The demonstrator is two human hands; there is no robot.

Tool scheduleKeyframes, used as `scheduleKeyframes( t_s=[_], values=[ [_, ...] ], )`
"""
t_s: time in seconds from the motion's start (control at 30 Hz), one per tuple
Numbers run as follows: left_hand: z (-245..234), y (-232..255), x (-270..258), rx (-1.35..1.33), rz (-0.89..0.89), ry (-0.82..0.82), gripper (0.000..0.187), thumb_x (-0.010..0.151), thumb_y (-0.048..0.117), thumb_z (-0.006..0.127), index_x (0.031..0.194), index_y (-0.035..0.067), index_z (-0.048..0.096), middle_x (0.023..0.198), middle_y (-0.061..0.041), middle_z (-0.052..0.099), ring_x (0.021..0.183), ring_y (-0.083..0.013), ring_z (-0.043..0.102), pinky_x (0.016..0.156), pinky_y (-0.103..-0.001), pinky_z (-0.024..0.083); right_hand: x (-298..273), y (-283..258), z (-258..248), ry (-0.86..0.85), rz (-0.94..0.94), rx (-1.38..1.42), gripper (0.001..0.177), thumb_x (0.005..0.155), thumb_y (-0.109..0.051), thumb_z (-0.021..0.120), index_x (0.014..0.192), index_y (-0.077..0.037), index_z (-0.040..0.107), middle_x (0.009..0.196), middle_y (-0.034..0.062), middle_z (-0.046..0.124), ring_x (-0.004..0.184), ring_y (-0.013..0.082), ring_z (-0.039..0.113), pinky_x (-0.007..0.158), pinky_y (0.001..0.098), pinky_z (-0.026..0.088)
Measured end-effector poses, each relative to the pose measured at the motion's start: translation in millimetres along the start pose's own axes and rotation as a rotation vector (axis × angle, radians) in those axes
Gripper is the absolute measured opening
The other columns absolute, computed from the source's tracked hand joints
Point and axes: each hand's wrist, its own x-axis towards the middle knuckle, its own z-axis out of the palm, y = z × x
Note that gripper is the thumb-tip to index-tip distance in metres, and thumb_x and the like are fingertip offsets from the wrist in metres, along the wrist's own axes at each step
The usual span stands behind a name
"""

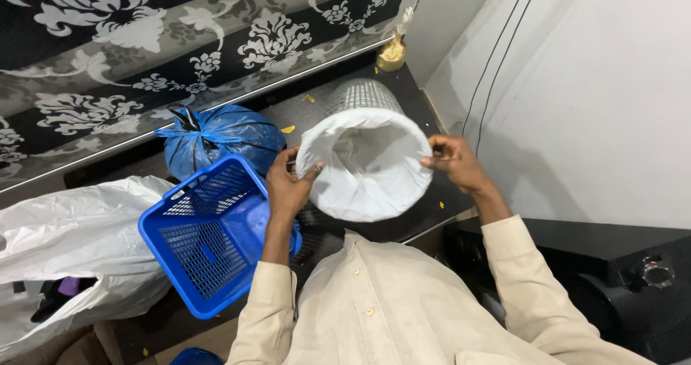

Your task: Insert a plastic liner into a wire mesh basket and a blue plastic crate.

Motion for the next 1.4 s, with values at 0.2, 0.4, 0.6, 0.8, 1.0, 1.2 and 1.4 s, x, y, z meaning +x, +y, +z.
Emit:
scheduleKeyframes(
  t_s=[0.2,0.4,0.6,0.8,1.0,1.2,1.4],
  values=[
    [-8,22,-5,-0.214,-0.047,0.007,0.034,0.085,0.023,0.085,0.108,0.0,0.077,0.083,-0.004,0.074,0.067,-0.0061,0.059,0.061,-0.022,0.05,5,-16,-3,0.244,0.167,0.035,0.013,0.087,-0.005,0.074,0.098,-0.006,0.07,0.082,-0.0012,0.068,0.07,0.0089,0.056,0.065,0.0253,0.041],
    [1,20,-13,-0.132,-0.222,-0.048,0.033,0.083,0.024,0.086,0.104,0.0,0.078,0.078,-0.003,0.07,0.061,-0.0079,0.055,0.056,-0.024,0.044,18,9,-8,0.369,0.218,-0.133,0.01,0.086,-0.006,0.078,0.091,-0.004,0.07,0.076,-0.0022,0.067,0.069,0.0061,0.056,0.066,0.0232,0.042],
    [4,9,-27,-0.202,-0.247,-0.073,0.027,0.082,0.017,0.084,0.101,0.0,0.076,0.079,-0.004,0.075,0.066,-0.0071,0.067,0.061,-0.021,0.053,11,5,-2,0.379,0.285,-0.251,0.017,0.084,-0.009,0.079,0.098,-0.002,0.073,0.078,-0.0014,0.07,0.072,0.0079,0.059,0.069,0.0243,0.044],
    [28,2,-27,-0.412,-0.154,-0.19,0.021,0.078,0.005,0.087,0.094,-0.002,0.074,0.078,0.0,0.068,0.063,-0.0048,0.058,0.058,-0.019,0.049,-2,-67,33,0.568,0.064,-0.908,0.041,0.074,-0.014,0.089,0.11,-0.004,0.072,0.106,0.0121,0.071,0.094,0.0257,0.07,0.079,0.0377,0.053],
    [21,79,-30,-0.11,-0.015,-0.275,0.021,0.076,0.011,0.087,0.093,0.004,0.076,0.071,-0.001,0.069,0.058,-0.0071,0.055,0.055,-0.025,0.046,-3,-132,78,0.338,-0.499,-0.885,0.034,0.078,-0.005,0.083,0.111,-0.005,0.074,0.118,0.0145,0.071,0.114,0.0325,0.068,0.097,0.0418,0.054],
    [15,82,-31,0.042,0.164,-0.348,0.022,0.071,0.012,0.087,0.089,0.005,0.075,0.074,-0.007,0.072,0.062,-0.0161,0.065,0.06,-0.032,0.051,0,-124,93,0.063,-0.325,-0.908,0.024,0.076,-0.008,0.082,0.1,-0.007,0.077,0.099,0.0068,0.073,0.095,0.0266,0.07,0.085,0.0404,0.053],
    [10,81,-45,0.106,0.167,-0.352,0.021,0.069,0.012,0.086,0.085,0.006,0.074,0.079,-0.007,0.073,0.067,-0.0201,0.068,0.064,-0.035,0.052,-8,-109,98,-0.07,-0.294,-0.89,0.019,0.077,-0.006,0.078,0.096,-0.006,0.074,0.09,0.008,0.069,0.087,0.0299,0.067,0.076,0.0417,0.051]
  ],
)
